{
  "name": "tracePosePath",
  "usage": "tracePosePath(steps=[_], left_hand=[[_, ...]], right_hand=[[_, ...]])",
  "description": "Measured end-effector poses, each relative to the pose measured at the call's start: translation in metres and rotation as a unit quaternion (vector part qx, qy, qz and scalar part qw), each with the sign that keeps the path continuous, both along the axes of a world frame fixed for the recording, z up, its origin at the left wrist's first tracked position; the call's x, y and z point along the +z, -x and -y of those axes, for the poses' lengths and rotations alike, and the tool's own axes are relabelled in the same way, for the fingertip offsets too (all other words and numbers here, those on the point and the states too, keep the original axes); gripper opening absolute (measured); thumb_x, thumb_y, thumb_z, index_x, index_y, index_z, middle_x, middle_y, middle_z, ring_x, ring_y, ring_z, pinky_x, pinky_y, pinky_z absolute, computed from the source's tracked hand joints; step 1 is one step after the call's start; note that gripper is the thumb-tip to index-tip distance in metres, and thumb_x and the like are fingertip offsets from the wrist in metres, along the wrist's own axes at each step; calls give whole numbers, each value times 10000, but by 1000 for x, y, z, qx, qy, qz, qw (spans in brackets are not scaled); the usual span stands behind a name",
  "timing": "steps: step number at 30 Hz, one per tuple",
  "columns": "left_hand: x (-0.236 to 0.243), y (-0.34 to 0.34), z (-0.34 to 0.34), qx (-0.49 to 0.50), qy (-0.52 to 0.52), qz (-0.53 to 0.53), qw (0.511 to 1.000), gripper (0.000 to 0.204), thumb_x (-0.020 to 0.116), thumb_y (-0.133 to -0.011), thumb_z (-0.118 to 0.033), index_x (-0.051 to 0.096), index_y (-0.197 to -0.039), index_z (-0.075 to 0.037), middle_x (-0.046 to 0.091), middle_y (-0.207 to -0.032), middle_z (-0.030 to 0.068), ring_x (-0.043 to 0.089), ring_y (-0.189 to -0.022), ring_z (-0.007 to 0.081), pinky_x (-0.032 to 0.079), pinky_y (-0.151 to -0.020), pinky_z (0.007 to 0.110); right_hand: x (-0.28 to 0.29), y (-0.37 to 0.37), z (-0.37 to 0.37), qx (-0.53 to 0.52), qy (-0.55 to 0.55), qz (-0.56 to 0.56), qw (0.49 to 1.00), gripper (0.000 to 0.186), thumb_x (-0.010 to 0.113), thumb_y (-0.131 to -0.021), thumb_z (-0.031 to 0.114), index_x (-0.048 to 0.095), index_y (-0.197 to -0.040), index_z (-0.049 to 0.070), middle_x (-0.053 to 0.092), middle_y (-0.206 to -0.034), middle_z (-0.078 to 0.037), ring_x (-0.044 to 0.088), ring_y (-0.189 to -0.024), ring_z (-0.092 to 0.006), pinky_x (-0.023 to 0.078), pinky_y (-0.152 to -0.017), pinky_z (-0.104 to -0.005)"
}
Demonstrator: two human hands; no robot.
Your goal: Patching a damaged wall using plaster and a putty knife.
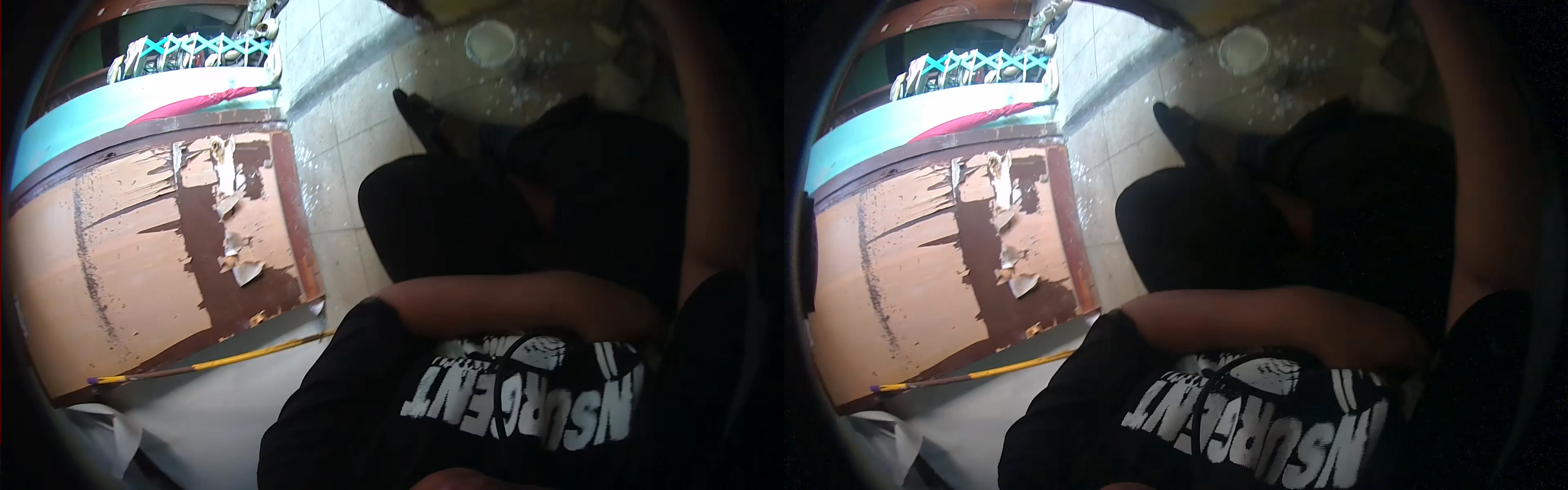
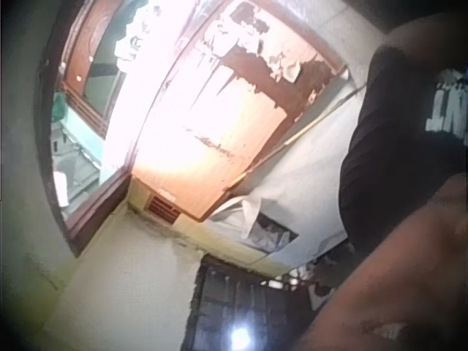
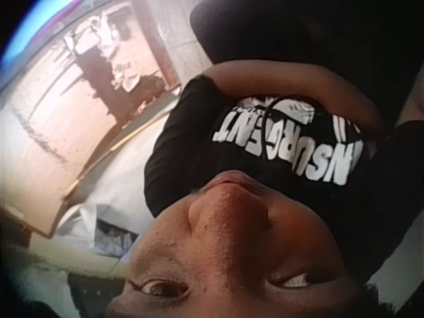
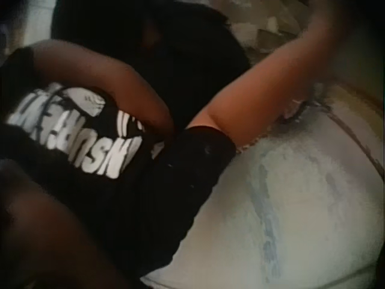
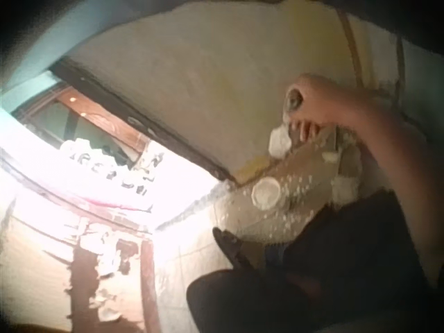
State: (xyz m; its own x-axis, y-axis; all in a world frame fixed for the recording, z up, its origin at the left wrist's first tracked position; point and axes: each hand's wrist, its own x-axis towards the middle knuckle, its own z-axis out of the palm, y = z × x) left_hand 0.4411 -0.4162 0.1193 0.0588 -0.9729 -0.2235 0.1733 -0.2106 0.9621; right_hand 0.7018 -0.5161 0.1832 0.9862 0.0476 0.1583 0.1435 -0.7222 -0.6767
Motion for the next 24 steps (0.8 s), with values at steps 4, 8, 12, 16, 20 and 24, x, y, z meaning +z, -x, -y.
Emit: tracePosePath(steps=[4, 8, 12, 16, 20, 24], left_hand=[[20, -69, -82, 65, 18, 111, 992, 395, 505, -1022, -370, 648, -1162, -29, 672, -1087, 180, 648, -1035, 298, 496, -943, 407], [-1, -143, -211, 70, -154, 499, 850, 267, 528, -980, -253, 695, -1093, -77, 686, -1068, 152, 649, -1018, 329, 496, -925, 411], [-48, -187, -267, 331, -550, 413, 646, 376, 561, -937, -371, 694, -1024, -30, 703, -986, 204, 671, -947, 373, 521, -848, 474], [-95, -204, -299, 476, -498, 336, 642, 496, 530, -946, -474, 687, -1022, -10, 688, -1039, 240, 649, -1017, 412, 499, -895, 500], [-122, -225, -314, 530, -467, 332, 625, 522, 533, -942, -498, 688, -1020, -6, 684, -1039, 251, 642, -1021, 415, 493, -906, 486], [-120, -222, -294, 491, -455, 317, 672, 482, 523, -950, -445, 695, -1025, -1, 688, -1029, 247, 646, -1020, 408, 497, -902, 486]], right_hand=[[30, 30, -8, -18, -18, 40, 999, 255, 644, -929, 187, 596, -1027, -44, 701, -878, -180, 706, -740, -227, 560, -629, -358], [7, 16, -12, 22, -156, 66, 985, 298, 645, -939, 220, 602, -1072, -44, 716, -954, -188, 723, -818, -254, 573, -699, -354], [-44, -23, -29, 75, -247, 171, 951, 241, 609, -981, 265, 627, -901, 38, 626, -685, -28, 596, -586, -85, 481, -524, -280], [-57, -14, -53, 135, -394, 39, 908, 207, 567, -1011, 254, 603, -965, 56, 611, -710, 4, 561, -559, -51, 442, -490, -237], [-65, -8, -78, 139, -341, 29, 929, 190, 567, -1009, 245, 595, -996, 58, 615, -735, -11, 575, -574, -53, 449, -508, -242], [-84, -9, -85, 186, -165, 83, 965, 162, 586, -982, 205, 588, -995, 43, 623, -719, -74, 621, -584, -172, 484, -549, -321]])
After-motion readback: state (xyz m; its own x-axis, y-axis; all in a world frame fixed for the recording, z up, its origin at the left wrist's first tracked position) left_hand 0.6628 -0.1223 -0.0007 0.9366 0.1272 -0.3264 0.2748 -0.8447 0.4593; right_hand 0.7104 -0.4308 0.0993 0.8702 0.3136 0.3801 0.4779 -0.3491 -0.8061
